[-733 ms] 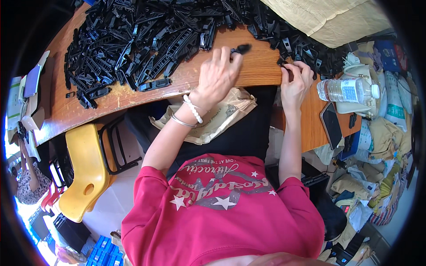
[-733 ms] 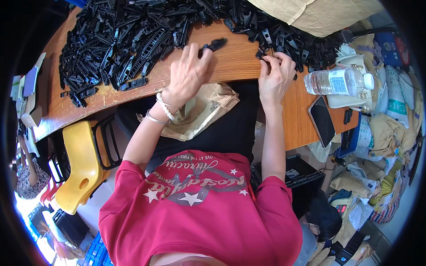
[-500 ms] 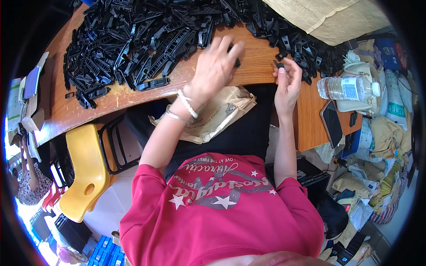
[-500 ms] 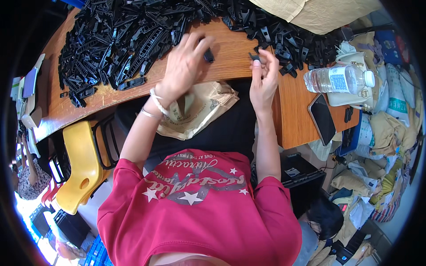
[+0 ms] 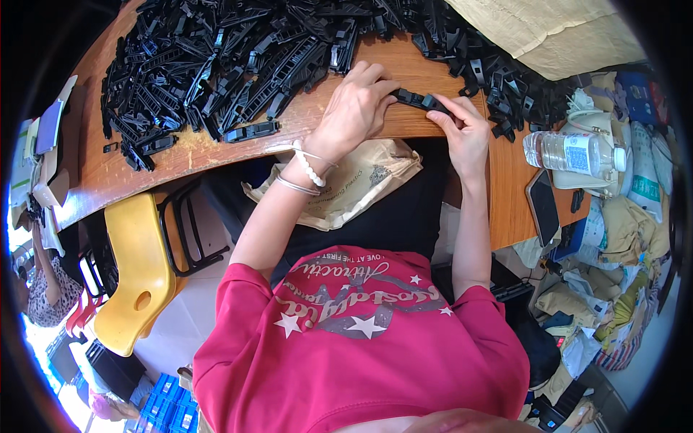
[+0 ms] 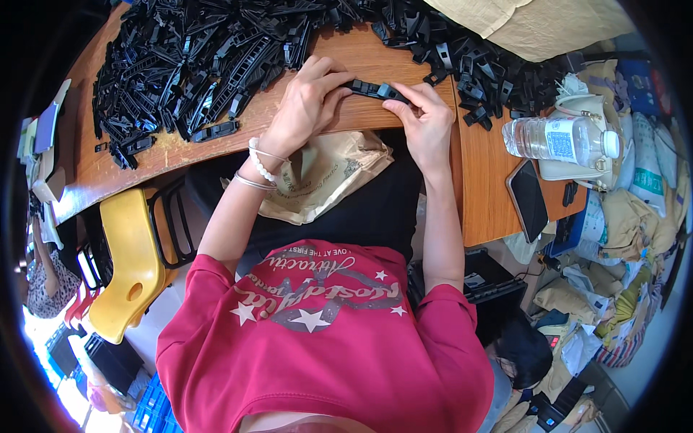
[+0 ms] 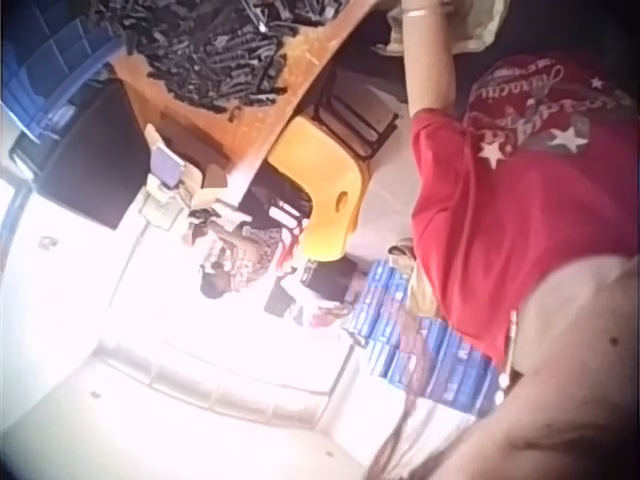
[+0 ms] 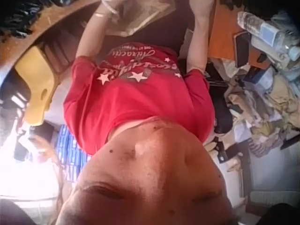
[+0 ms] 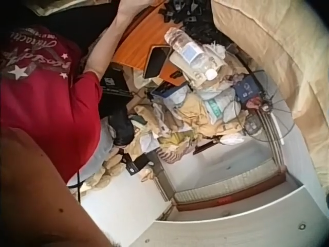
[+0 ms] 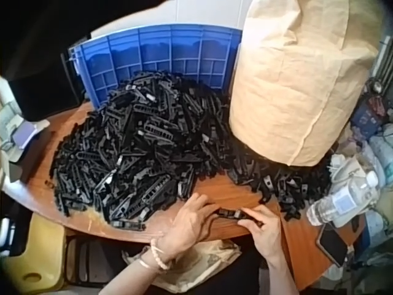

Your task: Sorting and inspecting black plastic components from a large pile on a workbench and placing them into a small bag.

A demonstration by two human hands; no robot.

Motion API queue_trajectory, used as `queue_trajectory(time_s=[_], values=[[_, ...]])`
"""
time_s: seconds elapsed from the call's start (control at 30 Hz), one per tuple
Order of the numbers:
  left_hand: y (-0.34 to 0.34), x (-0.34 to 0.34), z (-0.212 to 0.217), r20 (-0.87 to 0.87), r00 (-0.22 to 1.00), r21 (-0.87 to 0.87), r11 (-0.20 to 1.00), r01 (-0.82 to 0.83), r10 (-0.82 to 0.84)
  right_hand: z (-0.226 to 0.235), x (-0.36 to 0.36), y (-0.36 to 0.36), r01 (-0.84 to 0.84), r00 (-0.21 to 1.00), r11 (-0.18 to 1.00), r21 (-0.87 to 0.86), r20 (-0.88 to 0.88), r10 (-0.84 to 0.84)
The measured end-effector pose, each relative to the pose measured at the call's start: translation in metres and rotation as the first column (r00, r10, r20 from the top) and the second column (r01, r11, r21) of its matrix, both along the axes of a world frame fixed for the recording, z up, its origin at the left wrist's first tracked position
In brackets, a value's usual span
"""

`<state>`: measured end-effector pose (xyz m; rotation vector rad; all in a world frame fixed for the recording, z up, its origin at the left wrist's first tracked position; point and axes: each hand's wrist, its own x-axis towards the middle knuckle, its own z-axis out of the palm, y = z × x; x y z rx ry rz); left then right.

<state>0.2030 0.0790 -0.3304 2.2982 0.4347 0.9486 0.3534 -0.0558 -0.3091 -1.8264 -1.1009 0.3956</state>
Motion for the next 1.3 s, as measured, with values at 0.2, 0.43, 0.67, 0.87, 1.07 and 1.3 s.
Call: queue_trajectory(time_s=[0.2,0.43,0.67,0.87,1.07,1.3], values=[[0.004,-0.001,0.002,-0.018,0.999,-0.008,1.000,0.029,-0.029,-0.006,0.023,0.005,-0.134,0.991,0.991,0.006,-0.021,0.134],[0.000,0.000,0.002,-0.043,0.999,0.017,0.999,0.029,-0.028,-0.006,0.014,0.018,-0.255,0.950,0.966,0.037,0.196,0.243],[0.001,-0.014,0.010,-0.033,0.998,-0.079,0.995,0.055,-0.057,-0.009,-0.007,0.013,-0.247,0.952,0.967,0.063,0.203,0.229],[0.019,-0.021,0.022,-0.037,0.873,0.403,0.807,-0.432,0.486,0.001,-0.059,-0.013,-0.447,0.874,0.894,-0.003,0.213,0.437],[0.006,-0.008,0.016,-0.118,0.884,0.384,0.842,-0.379,0.452,-0.007,0.019,0.001,0.228,0.764,0.956,0.184,0.575,-0.293],[-0.024,-0.018,0.011,0.002,0.914,0.208,0.894,-0.398,0.406,-0.024,0.040,0.006,0.141,0.733,0.978,0.157,0.647,-0.209]])
